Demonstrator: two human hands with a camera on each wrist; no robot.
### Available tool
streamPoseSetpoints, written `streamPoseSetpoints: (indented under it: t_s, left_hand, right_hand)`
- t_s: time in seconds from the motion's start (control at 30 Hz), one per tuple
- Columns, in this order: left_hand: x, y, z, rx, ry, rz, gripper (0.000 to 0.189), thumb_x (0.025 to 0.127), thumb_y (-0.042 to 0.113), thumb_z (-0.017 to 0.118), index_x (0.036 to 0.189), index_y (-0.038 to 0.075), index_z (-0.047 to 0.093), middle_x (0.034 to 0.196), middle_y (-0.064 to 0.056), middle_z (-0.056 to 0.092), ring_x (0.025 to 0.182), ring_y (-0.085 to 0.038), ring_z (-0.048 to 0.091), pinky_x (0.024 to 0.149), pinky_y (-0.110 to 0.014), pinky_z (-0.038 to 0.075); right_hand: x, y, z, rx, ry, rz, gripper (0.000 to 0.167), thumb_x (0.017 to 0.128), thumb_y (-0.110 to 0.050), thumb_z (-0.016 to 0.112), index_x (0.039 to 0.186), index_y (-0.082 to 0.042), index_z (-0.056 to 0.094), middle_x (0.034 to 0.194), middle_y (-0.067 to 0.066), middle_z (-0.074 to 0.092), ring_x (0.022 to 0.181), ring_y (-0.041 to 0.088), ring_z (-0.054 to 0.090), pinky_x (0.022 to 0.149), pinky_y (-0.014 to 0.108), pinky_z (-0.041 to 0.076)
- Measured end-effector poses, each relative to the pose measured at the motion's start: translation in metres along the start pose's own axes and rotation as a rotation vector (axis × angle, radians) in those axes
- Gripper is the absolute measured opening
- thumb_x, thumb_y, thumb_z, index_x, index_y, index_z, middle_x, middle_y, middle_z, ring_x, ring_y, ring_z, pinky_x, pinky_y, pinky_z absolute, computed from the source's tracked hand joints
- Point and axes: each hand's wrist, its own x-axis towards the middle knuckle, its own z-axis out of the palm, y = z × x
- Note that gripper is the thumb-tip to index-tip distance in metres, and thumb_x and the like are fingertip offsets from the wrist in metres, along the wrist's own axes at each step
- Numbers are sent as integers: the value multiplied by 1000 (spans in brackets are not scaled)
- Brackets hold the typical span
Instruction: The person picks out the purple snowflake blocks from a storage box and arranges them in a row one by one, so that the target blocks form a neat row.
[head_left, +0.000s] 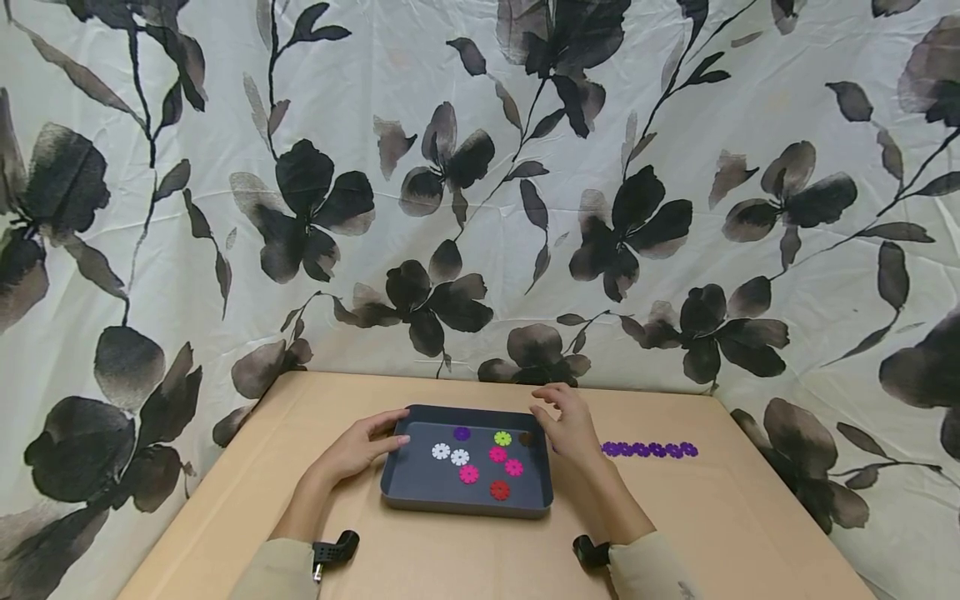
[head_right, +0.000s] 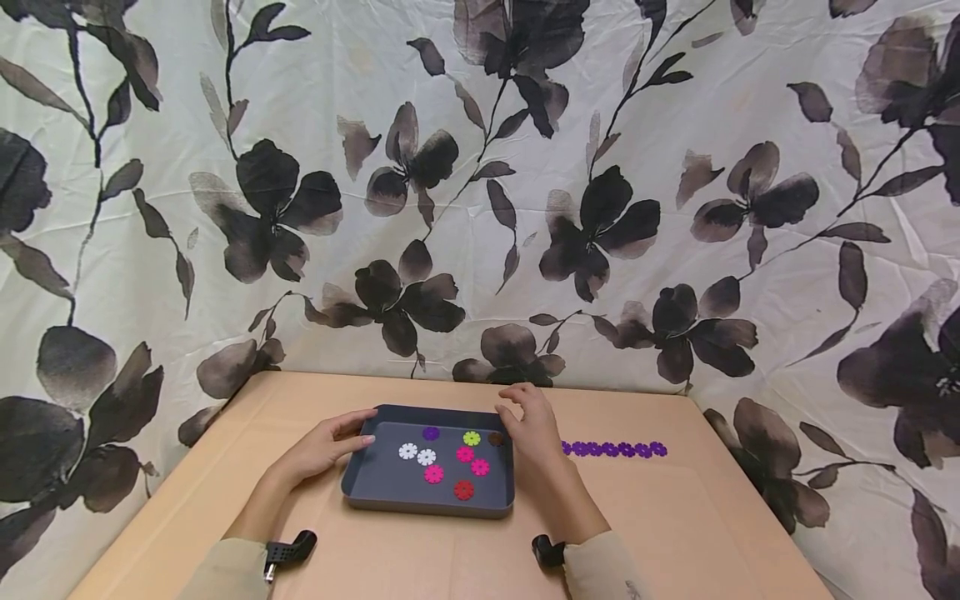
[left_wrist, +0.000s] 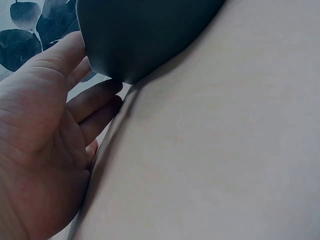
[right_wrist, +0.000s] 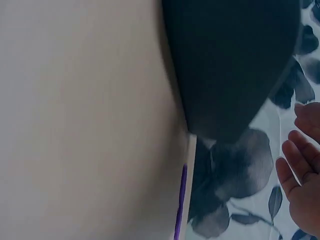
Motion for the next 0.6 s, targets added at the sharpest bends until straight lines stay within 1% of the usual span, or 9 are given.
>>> streamPoseSetpoints:
  t_s: [0.07,0.27,0.4,0.53,0.6]
  left_hand:
    - [0,0,0,1,-3,2,66,95,42,76,153,18,54,162,-8,47,154,-31,38,127,-53,30]
    - [-1,1,1,3,-3,0,65,96,38,75,154,17,53,162,-8,47,154,-33,38,126,-54,30]
    - [-2,2,-1,4,1,-11,66,96,40,76,153,17,53,162,-8,47,154,-31,38,126,-53,30]
    - [-2,2,-1,0,2,-18,67,95,41,76,153,17,54,161,-7,48,154,-30,39,126,-52,30]
    - [-2,3,-1,-3,0,-18,66,95,40,76,153,17,54,161,-8,48,154,-31,39,127,-52,30]
  right_hand:
    - [2,-4,7,5,-24,-3,22,94,-11,78,116,-7,76,116,9,70,103,32,65,84,50,57]
    - [8,-17,26,29,-93,-11,22,93,-12,80,114,-9,76,114,8,71,101,35,67,87,53,59]
    - [10,-26,38,34,-148,-22,22,93,-12,79,115,-9,76,117,8,71,101,34,68,85,47,60]
    - [11,-33,49,-2,-188,-48,23,94,-14,78,116,-9,76,115,8,71,98,25,68,83,37,59]
    - [11,-34,54,-23,-199,-66,23,93,-13,78,116,-8,76,115,8,71,98,23,68,83,35,59]
